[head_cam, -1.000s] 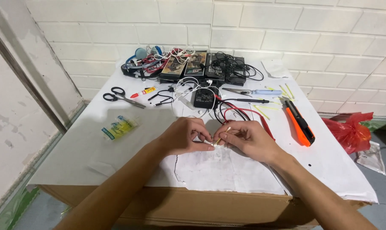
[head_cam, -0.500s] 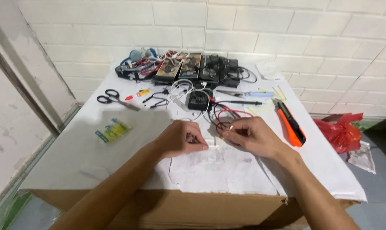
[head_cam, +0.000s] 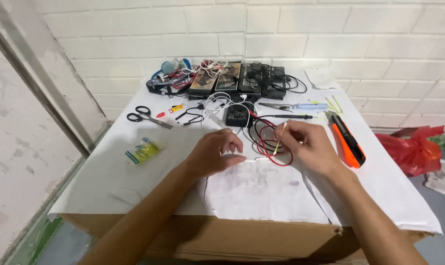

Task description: Testing and assembling small earphone components by connecting wires to a multimeter on a workbench.

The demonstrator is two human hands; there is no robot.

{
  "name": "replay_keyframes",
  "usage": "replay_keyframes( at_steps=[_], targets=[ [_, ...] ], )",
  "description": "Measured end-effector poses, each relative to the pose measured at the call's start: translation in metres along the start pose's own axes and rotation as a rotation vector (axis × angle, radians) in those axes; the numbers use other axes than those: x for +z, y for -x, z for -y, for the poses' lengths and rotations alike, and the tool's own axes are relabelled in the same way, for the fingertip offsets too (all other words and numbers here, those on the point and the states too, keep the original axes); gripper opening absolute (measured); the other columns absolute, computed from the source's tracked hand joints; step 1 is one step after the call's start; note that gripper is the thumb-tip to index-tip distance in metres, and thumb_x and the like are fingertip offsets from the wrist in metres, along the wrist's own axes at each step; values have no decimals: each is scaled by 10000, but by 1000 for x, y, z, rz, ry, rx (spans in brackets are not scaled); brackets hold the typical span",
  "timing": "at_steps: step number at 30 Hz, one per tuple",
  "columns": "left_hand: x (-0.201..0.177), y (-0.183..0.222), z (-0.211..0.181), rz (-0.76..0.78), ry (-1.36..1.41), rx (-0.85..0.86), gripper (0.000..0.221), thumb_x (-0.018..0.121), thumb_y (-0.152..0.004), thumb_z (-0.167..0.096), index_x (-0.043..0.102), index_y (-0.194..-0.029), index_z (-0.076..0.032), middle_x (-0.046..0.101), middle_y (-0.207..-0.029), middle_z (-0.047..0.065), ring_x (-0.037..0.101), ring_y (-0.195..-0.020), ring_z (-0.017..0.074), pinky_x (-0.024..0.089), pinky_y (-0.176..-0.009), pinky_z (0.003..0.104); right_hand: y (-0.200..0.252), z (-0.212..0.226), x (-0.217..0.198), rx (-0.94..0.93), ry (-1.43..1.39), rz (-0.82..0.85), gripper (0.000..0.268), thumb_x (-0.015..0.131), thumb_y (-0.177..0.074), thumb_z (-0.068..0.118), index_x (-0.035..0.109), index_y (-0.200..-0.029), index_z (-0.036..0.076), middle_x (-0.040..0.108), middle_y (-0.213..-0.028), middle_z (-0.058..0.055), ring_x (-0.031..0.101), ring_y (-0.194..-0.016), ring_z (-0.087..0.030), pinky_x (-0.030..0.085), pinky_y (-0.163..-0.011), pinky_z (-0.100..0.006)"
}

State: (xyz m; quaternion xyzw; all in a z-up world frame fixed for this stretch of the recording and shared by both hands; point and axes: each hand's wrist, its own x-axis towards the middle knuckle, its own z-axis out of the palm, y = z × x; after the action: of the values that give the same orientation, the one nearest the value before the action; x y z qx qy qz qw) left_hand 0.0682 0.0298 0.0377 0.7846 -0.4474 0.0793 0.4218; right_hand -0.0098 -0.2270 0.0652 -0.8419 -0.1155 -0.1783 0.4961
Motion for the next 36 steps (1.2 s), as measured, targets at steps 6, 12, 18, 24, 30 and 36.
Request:
replay_keyframes(
  at_steps=[6,12,18,24,30,36],
  targets=[
    [4,-7,1,165,-112,-41,167,801,-857,-201,802,-964,-74,719,-949,128,633,-754,259,529,-695,400,6,12,6,-254,144,190,129,689,-875,121,718,-777,42,667,-652,-190,653,-601,-336,528,-650,-454],
    [-6,-1,-10,53,-87,17,89,705,-947,-119,721,-1022,-73,771,-909,116,740,-828,310,574,-754,409,32,47,12,-342,787,323,170,612,-907,205,731,-864,90,710,-765,-130,727,-732,-361,569,-649,-462],
    [-4,-1,6,-36,-11,151,85,769,-881,-44,726,-942,-86,767,-800,90,761,-776,238,590,-695,321,43,54,20,-401,725,375,233,606,-934,233,700,-755,118,618,-645,-65,682,-645,-314,561,-588,-432],
    [1,-2,8,-118,96,247,110,802,-861,-30,777,-968,-43,715,-779,125,681,-680,231,553,-635,318,22,48,21,-286,208,419,270,697,-883,152,654,-625,86,513,-525,-59,596,-493,-245,488,-531,-364],
    [-12,-40,21,-18,56,249,107,831,-830,-34,775,-915,0,727,-721,132,716,-655,267,569,-601,324,-61,-8,9,-38,-283,-41,164,706,-936,78,774,-1046,-23,644,-610,-102,596,-564,-169,475,-558,-272],
    [3,-78,26,-191,188,-57,143,818,-863,-207,794,-931,-83,786,-806,134,770,-773,300,606,-609,378,-70,-11,18,54,-437,-326,233,664,-979,75,752,-1166,-34,771,-948,-161,704,-840,-202,599,-815,-319]
  ],
)
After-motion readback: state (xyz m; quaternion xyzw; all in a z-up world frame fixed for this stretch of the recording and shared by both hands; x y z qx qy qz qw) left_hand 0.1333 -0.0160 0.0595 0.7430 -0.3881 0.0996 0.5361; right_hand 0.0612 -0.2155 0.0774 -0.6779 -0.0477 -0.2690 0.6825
